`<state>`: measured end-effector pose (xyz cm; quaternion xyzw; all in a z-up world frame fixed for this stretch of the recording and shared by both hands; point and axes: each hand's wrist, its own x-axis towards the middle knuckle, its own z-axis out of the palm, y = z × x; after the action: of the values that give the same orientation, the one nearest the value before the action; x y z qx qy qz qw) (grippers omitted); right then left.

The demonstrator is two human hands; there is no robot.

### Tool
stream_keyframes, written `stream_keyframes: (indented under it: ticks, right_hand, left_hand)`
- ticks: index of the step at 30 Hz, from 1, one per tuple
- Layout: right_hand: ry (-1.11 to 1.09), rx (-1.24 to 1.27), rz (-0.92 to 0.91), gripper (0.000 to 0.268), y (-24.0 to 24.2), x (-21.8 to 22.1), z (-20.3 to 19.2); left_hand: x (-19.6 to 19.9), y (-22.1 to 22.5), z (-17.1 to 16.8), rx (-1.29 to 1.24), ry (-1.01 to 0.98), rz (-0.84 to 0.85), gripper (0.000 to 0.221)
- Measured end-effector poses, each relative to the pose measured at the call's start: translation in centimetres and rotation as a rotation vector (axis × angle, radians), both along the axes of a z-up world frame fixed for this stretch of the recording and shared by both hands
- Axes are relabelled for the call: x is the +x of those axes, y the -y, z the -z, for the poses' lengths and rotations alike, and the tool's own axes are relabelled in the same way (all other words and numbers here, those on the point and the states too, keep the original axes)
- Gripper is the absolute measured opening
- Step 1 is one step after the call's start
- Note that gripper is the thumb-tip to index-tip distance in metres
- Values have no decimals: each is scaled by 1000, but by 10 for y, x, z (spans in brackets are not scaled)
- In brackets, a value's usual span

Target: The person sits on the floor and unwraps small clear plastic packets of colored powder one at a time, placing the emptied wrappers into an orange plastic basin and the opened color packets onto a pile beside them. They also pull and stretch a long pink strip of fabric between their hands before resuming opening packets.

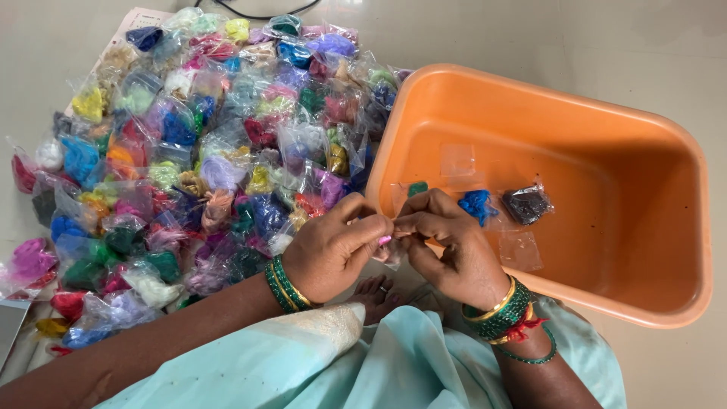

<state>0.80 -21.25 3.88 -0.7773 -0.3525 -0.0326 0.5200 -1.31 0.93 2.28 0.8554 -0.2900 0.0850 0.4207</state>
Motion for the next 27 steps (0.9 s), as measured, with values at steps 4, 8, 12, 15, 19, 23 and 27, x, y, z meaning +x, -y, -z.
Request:
stream_keyframes:
  ticks: [4,8,12,15,19,23,27]
  right_hand:
    - [-158,2,36,34,1,-1,15]
    - [-431,122,132,19,0,-3,20]
    - [-121,11,33,31,5,-4,14]
    - [300,-155,40,36,-3,-4,-16]
    - [264,-121,-82,25,-2,2,-1]
    - [-558,69,-265,14,14,9,38]
    - [-298,90,-117,21,9,10,42]
  left_hand:
    - [1,0,-4,20,43,-15,26]
    - [-1,2,-9,-15,30,19,22]
    - [-1,3,-6,-16,62,-60,18]
    - [-1,2,-4,-55,69,-125,17]
    - [-3,-1,2,-24,80,-124,16]
    - [0,3,-13,13,256,-114,18]
    - [10,10,19,-574,-663,116,60]
